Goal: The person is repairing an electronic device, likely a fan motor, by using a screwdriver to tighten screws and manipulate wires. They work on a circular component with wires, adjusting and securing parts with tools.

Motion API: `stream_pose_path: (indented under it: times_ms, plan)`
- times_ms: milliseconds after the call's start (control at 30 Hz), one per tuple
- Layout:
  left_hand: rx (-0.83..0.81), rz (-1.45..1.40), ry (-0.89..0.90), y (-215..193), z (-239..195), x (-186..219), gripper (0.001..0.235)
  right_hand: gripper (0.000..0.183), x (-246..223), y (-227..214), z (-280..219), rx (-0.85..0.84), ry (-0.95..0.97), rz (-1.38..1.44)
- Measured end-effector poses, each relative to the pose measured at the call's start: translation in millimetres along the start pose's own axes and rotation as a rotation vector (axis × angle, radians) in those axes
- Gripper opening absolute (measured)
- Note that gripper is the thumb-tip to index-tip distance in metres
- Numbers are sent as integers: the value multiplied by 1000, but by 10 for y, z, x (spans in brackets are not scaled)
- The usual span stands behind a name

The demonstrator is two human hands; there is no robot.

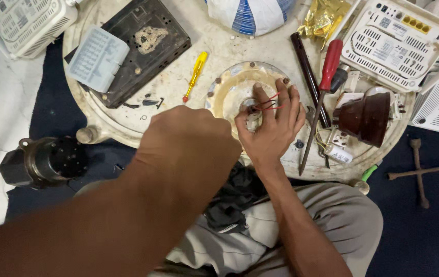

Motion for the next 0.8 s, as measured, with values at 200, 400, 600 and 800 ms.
stream_pose_path:
  times_ms: [200, 400, 600, 800]
  plan:
    - [-132, 150, 220, 266, -66, 29, 12, 50, -22, -23, 7, -10, -13, 16]
    - [-185, 253, 289, 489, -103, 24, 7, 52, -52, -54, 15, -13, -27, 41]
    - [-186, 386, 434, 458, 111, 353, 18, 53, -76, -46, 98, -60, -121, 99]
    - [-198, 257, 274, 527, 86, 322, 13, 51, -58, -11, 88, -50, -57, 46]
Point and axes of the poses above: each hand's wrist, its own z-axis towards the middle knuckle, its own y-axis out of the palm, x = y × z, the point moved 7 cm from there along z, towards the middle knuckle, and after that the axes turned 13 degrees about y, right-handed, at the moved point
